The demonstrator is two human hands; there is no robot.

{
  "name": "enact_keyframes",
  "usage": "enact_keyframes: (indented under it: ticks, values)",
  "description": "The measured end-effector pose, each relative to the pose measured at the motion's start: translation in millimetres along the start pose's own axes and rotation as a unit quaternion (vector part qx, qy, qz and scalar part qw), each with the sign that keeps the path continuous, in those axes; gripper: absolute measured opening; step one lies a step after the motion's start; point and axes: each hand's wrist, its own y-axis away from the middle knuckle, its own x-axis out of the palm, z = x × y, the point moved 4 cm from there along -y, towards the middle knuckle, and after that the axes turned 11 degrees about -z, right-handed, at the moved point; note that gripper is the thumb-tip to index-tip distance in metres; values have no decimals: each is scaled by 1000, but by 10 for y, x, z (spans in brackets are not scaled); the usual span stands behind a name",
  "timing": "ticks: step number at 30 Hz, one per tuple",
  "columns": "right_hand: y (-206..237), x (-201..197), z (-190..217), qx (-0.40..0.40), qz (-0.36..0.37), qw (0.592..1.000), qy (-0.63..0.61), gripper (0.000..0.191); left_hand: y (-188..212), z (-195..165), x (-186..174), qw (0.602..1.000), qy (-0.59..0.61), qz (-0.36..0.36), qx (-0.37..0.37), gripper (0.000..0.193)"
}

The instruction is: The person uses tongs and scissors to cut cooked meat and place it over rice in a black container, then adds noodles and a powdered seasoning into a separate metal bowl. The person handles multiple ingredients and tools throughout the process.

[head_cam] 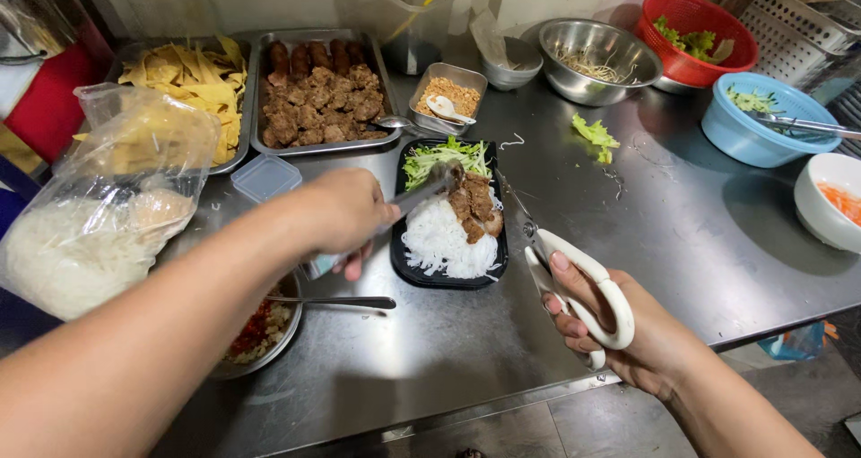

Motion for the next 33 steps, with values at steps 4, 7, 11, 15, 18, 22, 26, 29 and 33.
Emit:
enact_keyframes:
  ticks: [4,7,11,15,18,22,26,29,33]
  values:
    - [3,-4,35,-19,-12,1000,1,46,-16,91,-35,998,53,-17,-20,44]
    - [-16,-11,55,-30,-29,999,0,45,-151,268,-251,992,109,-33,-57,41]
    - [-61,-21,56,-38,-43,998,21,46,-469,647,-678,976,173,-87,-97,40]
    - [-93,0,49,-44,-29,998,38,49,-899,1086,-1110,974,155,-118,-115,45]
    - [-122,60,59,-31,-37,998,28,47,-1379,1211,-1320,975,123,-134,-131,44]
    - [-160,235,159,-42,-14,999,7,36,-2047,1058,-1464,972,130,-131,-145,40]
    - [-158,410,235,-63,5,998,14,37,-2415,907,-1460,975,80,-117,-172,41]
    - [-119,437,221,-36,-8,999,21,38,-2587,850,-1398,975,39,-100,-196,43]
    - [-49,447,219,-35,30,999,10,41,-2666,776,-1304,971,-8,-84,-223,47]
